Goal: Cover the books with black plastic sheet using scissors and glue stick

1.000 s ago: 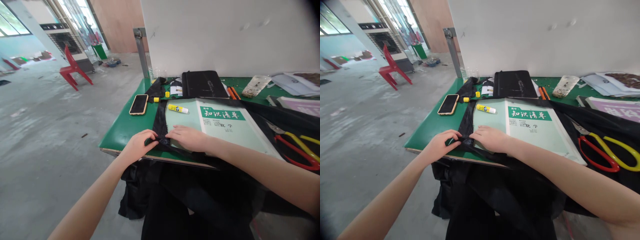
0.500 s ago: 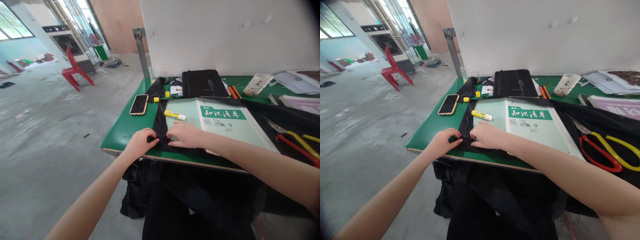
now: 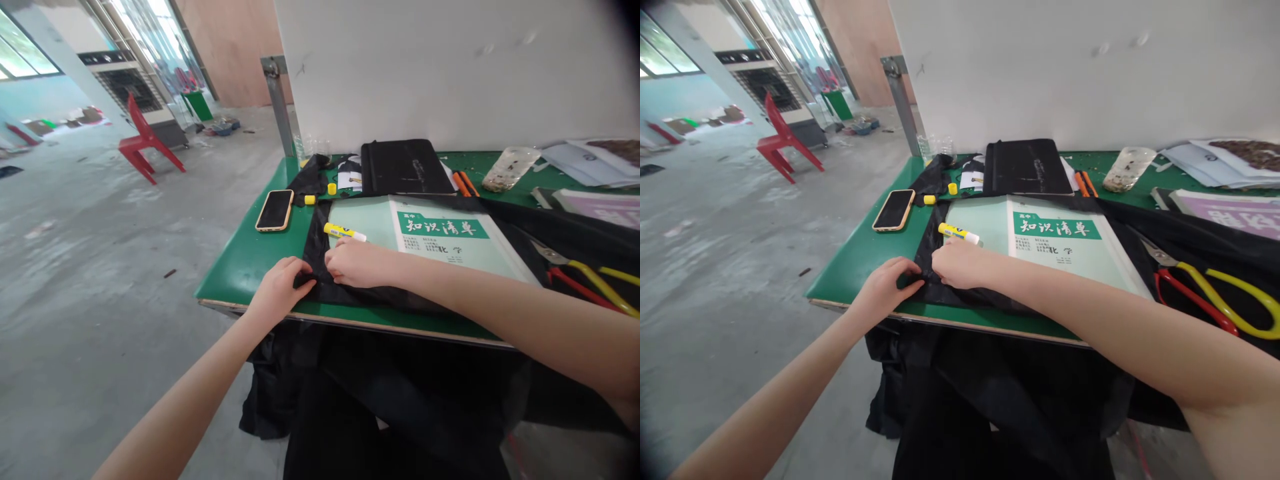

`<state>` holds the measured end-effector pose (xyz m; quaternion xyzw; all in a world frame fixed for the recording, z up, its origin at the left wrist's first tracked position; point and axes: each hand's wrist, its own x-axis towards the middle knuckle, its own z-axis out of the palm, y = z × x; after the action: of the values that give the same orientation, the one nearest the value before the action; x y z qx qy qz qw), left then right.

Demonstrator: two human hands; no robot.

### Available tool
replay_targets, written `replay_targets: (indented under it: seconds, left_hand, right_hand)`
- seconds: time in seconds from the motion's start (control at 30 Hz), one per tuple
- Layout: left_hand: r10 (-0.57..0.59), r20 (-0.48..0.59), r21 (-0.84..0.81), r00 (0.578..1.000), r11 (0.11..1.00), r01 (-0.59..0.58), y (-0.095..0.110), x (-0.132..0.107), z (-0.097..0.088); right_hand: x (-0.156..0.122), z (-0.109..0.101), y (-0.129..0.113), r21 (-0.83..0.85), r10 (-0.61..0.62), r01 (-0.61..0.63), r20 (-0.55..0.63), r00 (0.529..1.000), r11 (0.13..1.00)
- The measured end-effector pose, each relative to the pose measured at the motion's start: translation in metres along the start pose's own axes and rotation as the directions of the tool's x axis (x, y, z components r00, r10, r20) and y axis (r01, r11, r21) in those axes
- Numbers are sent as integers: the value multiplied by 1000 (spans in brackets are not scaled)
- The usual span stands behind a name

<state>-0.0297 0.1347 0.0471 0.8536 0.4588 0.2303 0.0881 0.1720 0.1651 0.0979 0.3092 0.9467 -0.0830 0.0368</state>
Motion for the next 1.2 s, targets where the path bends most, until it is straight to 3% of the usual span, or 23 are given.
replay_targets:
  seconds: [0.13,0.23,0.37,0.57,0.67,0.73,0.87,0.93,1.03,1.2]
  left_hand:
    - [69,-96,238,993,970,-44,14,-12,0]
    - [175,-137,307,975,943,-127,30,-26,3]
    - [277,-48,324,960,913,-248,41,-45,16]
    - [169,80,396,982,899,-187,37,-57,29]
    - [148,115,402,982,897,-182,38,-57,27]
    - [143,125,405,982,896,-182,40,-58,25]
    - [142,117,401,983,899,-178,40,-59,26]
    - [154,113,387,982,903,-187,39,-59,27]
    - [157,112,368,981,911,-188,38,-60,26]
    - [151,91,345,984,923,-173,40,-60,23]
  right_hand:
    - [7,-6,-1,-127,10,5,119,993,992]
    - [11,-8,1,-171,-11,36,147,989,985]
    - [12,-10,-1,-229,-39,84,195,980,970]
    - [14,-8,3,-204,-13,52,187,982,978]
    - [8,-6,7,-141,83,-65,130,988,988]
    - [-2,0,4,-131,126,-125,-1,992,983]
    - [-28,30,-25,-180,15,-74,-313,950,981]
    - [-41,50,-41,-157,-14,-39,-326,945,987]
    - [-55,74,-52,-128,-1,-32,-257,966,991]
    - [-67,77,-45,-125,4,-36,-247,969,992]
